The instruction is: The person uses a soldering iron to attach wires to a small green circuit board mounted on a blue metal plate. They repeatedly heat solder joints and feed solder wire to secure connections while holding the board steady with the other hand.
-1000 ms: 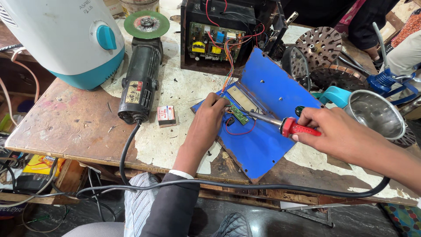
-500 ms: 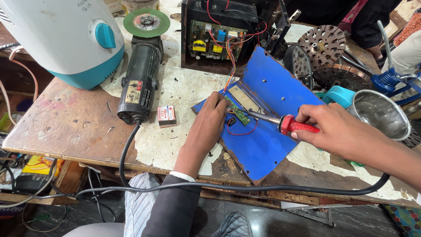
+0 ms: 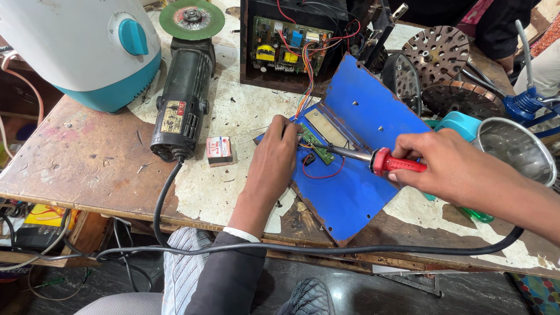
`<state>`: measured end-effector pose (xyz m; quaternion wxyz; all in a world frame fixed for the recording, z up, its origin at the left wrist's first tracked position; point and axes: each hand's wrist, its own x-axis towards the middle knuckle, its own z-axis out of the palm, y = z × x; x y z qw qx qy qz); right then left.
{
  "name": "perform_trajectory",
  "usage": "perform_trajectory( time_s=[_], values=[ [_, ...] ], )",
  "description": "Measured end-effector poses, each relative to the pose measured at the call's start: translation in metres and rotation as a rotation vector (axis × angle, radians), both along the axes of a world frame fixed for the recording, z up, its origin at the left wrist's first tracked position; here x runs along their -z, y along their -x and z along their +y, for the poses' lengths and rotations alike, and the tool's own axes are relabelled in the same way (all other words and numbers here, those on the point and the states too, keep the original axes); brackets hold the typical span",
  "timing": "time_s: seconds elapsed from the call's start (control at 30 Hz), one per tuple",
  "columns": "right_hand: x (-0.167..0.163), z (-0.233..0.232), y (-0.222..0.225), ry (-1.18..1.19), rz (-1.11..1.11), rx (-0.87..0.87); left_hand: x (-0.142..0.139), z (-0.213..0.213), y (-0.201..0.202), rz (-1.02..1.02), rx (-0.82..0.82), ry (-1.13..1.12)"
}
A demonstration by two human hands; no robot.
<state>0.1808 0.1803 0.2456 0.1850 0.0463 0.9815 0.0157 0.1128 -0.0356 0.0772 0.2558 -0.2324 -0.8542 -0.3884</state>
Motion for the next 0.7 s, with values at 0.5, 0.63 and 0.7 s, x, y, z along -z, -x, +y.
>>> perform_trajectory(
  time_s=[0.5,0.63,0.7],
  values=[
    [-0.016,-0.021,0.009,-0.069,0.112,-0.236,0.001,-0.009,0.000,-0.019,-0.020,-0.043],
    [-0.027,-0.038,0.004,-0.230,0.012,-0.190,0.001,-0.012,0.000,-0.034,-0.023,-0.050],
    [-0.029,-0.044,0.004,-0.252,0.015,-0.185,0.001,-0.014,-0.001,-0.028,-0.030,-0.039]
  ],
)
